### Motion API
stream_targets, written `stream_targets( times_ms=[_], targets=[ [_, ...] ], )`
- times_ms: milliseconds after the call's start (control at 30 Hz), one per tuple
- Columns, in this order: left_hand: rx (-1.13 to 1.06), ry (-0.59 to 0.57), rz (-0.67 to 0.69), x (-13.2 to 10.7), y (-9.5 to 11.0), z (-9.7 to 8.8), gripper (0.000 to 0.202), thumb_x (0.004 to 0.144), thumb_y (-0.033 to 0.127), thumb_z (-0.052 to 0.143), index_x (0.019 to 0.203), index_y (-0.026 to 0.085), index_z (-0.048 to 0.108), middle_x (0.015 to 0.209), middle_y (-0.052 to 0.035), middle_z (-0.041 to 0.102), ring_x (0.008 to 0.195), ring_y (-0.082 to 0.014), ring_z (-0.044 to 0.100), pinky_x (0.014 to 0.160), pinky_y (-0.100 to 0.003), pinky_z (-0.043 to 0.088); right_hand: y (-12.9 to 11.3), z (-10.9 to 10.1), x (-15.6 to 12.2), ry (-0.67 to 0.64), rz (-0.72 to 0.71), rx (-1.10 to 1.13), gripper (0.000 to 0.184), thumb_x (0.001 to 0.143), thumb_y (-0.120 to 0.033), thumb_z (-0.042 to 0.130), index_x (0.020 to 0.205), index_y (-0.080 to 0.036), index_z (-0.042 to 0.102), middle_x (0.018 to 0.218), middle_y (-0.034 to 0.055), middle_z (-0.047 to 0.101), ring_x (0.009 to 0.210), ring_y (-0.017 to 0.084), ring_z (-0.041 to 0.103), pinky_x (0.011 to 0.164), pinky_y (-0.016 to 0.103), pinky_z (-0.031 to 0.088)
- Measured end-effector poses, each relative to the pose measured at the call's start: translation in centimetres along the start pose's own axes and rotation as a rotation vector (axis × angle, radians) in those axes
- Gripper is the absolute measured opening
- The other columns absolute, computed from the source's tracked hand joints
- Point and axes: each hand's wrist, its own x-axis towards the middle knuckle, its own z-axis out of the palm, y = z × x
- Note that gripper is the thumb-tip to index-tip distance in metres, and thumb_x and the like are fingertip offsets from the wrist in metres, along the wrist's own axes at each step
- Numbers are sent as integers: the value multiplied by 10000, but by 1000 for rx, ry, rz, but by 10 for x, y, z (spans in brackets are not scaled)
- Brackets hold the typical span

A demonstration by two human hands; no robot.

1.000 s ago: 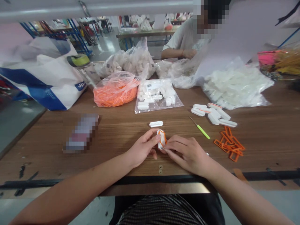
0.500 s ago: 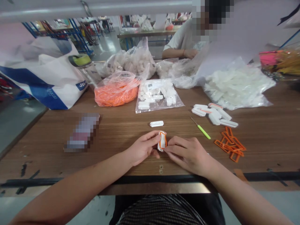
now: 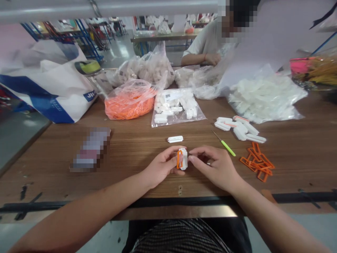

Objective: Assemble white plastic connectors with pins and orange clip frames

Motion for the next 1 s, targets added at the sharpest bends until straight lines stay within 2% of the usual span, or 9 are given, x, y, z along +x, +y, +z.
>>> stream_targets(
  times_ms=[167, 333, 433, 567, 667, 767, 1000],
  targets=[
    [118, -9, 47, 0, -2, 2, 396, 805, 379, 733, 1141, 202, 620, 919, -38, 616, 793, -141, 593, 667, -264, 536, -6, 2, -3, 13, -65, -53, 153, 811, -327, 657, 771, -179, 662, 609, -4, 668, 503, 105, 588, 495, 238, 476],
    [277, 65, 134, -1, -2, 5, 302, 843, 330, 669, 1106, 197, 603, 910, -32, 614, 786, -144, 579, 660, -263, 509, -11, 8, -8, -1, -183, -214, 207, 795, -342, 675, 684, -186, 598, 583, -16, 629, 504, 110, 566, 502, 257, 442],
    [335, 86, 168, -2, -2, 6, 281, 847, 317, 651, 1093, 194, 593, 918, -34, 617, 801, -147, 577, 675, -269, 513, -11, 14, -10, 8, -213, -285, 189, 829, -294, 623, 677, -181, 614, 581, -8, 628, 509, 117, 567, 499, 261, 422],
    [318, 83, 156, -2, -1, 7, 299, 844, 341, 661, 1088, 187, 584, 906, -33, 620, 777, -141, 589, 670, -272, 527, -9, 14, -9, -3, -115, -217, 186, 836, -237, 572, 674, -181, 644, 583, -5, 640, 514, 113, 572, 509, 250, 424],
    [293, 60, 153, -2, 1, 7, 320, 844, 353, 668, 1104, 184, 590, 899, -33, 620, 768, -141, 594, 650, -263, 532, -5, 8, -6, -9, 24, -112, 190, 818, -240, 587, 641, -187, 633, 546, -25, 615, 483, 91, 530, 490, 230, 400],
    [260, 10, 152, -2, 2, 7, 346, 844, 352, 675, 1139, 190, 596, 917, -37, 616, 791, -147, 597, 668, -275, 544, -2, 4, -4, -73, 115, -23, 201, 833, -269, 579, 660, -188, 640, 550, -32, 603, 490, 86, 504, 488, 225, 392],
    [154, -18, 136, -1, 0, 3, 323, 854, 320, 688, 1149, 201, 631, 924, -36, 623, 814, -137, 597, 731, -283, 539, -3, 1, 0, -197, 188, 15, 192, 827, -263, 579, 665, -184, 648, 586, -23, 623, 528, 96, 494, 518, 244, 395]
  ],
)
